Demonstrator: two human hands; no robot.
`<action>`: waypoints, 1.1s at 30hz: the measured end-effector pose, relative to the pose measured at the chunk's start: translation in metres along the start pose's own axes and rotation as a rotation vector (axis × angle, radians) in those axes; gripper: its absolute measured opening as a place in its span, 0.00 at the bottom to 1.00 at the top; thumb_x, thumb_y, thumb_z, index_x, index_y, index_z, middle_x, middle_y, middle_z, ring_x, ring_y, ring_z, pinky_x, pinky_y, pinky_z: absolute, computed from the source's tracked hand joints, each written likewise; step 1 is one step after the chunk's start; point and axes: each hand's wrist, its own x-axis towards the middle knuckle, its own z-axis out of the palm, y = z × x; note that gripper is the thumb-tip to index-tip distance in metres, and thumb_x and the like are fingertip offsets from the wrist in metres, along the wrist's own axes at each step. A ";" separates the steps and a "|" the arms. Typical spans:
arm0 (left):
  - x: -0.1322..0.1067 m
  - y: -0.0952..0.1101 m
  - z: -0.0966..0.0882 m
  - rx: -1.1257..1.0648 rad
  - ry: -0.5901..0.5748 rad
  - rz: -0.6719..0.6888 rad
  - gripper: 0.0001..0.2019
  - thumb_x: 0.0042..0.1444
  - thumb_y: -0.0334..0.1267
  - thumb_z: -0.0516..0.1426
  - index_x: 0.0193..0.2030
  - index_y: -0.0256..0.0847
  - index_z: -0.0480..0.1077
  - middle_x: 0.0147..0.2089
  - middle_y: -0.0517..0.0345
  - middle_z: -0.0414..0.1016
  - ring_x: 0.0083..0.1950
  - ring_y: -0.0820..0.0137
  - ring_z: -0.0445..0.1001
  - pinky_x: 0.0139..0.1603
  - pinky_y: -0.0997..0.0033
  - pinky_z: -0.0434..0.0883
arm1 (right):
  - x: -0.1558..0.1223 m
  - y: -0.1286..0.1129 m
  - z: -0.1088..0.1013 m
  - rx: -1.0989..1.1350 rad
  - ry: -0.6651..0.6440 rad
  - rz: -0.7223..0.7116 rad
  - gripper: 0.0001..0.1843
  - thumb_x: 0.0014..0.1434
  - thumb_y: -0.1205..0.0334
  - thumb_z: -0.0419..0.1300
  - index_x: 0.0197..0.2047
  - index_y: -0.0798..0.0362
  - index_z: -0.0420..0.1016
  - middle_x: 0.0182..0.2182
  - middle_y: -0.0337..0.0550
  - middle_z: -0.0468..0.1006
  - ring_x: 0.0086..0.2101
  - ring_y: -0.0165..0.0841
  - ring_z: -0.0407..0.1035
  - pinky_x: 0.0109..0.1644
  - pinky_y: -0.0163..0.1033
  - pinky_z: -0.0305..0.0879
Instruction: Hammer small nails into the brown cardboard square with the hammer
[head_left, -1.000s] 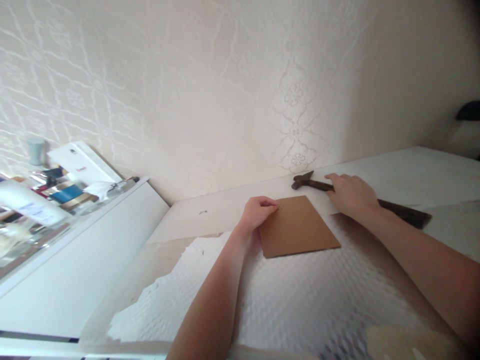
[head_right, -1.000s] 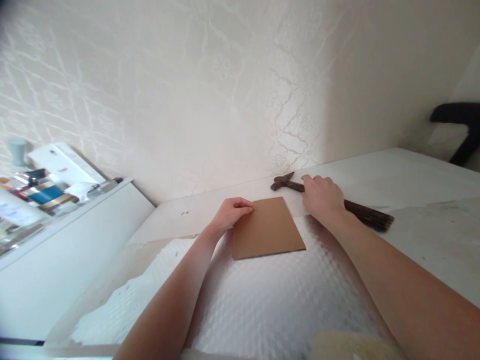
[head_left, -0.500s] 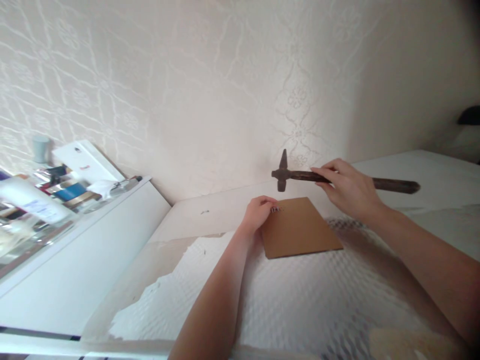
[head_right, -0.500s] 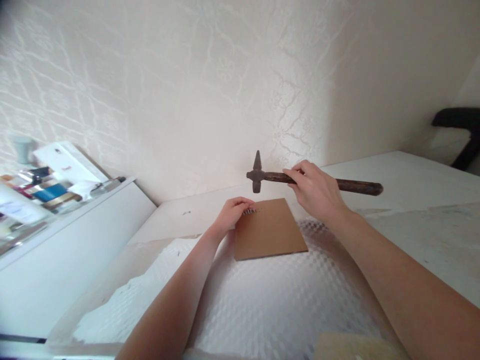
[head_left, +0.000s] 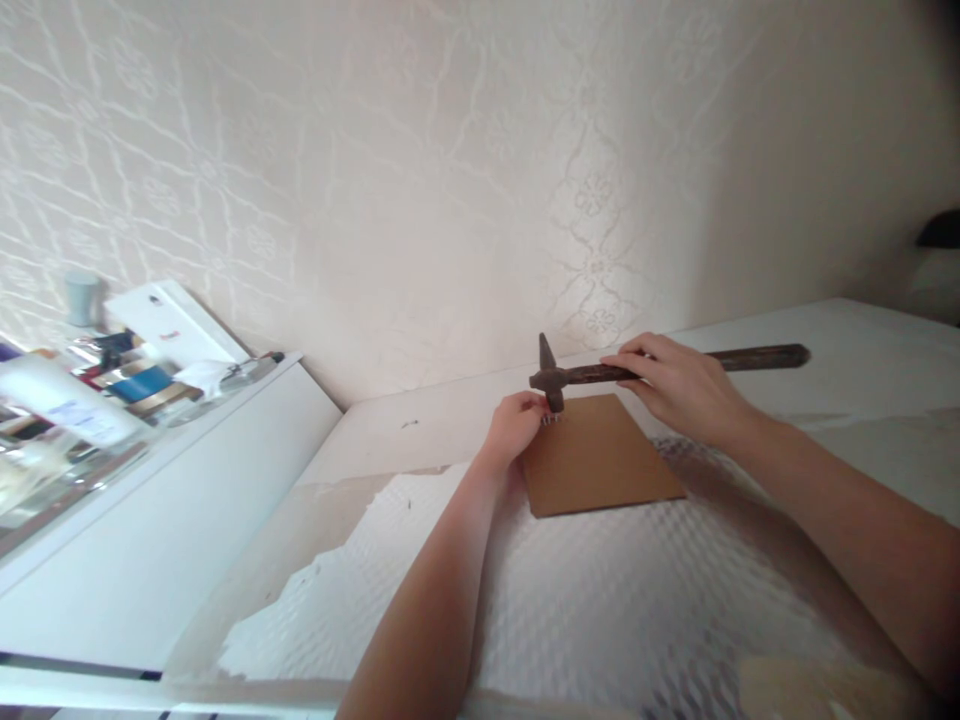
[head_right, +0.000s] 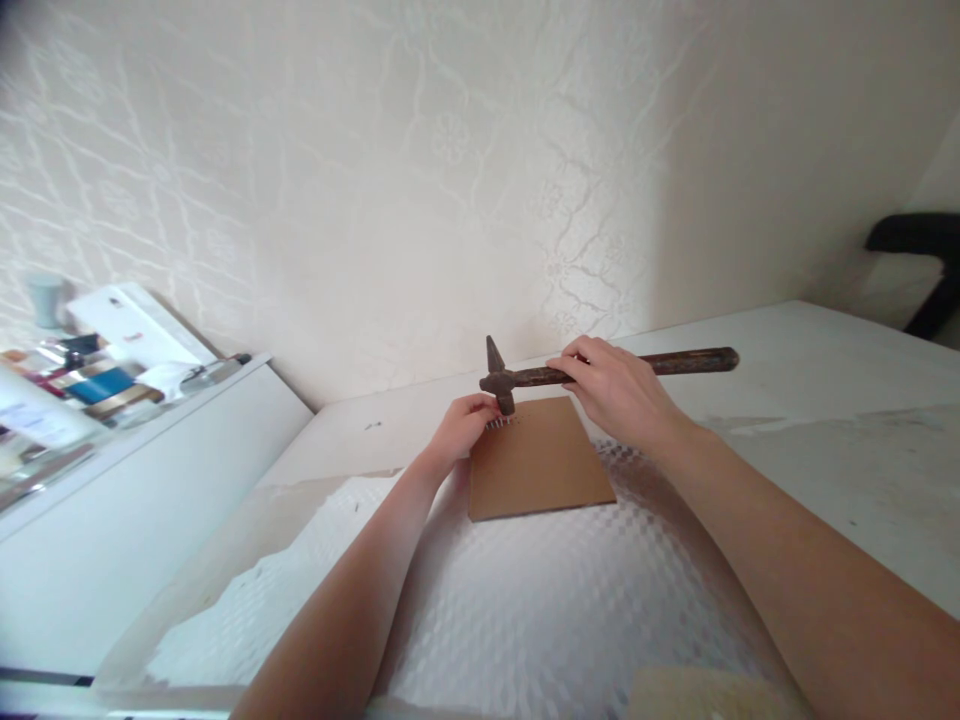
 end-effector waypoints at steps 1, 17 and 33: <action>0.000 0.001 0.000 0.007 -0.002 -0.002 0.10 0.49 0.31 0.53 0.33 0.38 0.75 0.36 0.56 0.78 0.40 0.69 0.74 0.45 0.71 0.66 | 0.000 0.000 0.000 0.001 0.002 0.006 0.13 0.59 0.66 0.54 0.46 0.51 0.73 0.40 0.46 0.74 0.38 0.35 0.69 0.35 0.37 0.63; -0.002 0.004 0.000 0.054 0.001 -0.031 0.11 0.50 0.30 0.52 0.33 0.39 0.76 0.37 0.57 0.79 0.41 0.69 0.74 0.46 0.73 0.66 | 0.000 0.000 -0.001 0.021 -0.022 0.018 0.13 0.58 0.66 0.54 0.46 0.51 0.74 0.40 0.46 0.74 0.38 0.35 0.69 0.35 0.38 0.63; -0.004 0.007 -0.001 0.042 0.006 -0.013 0.11 0.50 0.31 0.52 0.33 0.38 0.76 0.36 0.56 0.78 0.41 0.68 0.73 0.46 0.70 0.67 | 0.000 -0.001 -0.003 0.018 -0.008 -0.007 0.13 0.59 0.66 0.51 0.46 0.50 0.72 0.40 0.45 0.73 0.38 0.36 0.67 0.36 0.39 0.62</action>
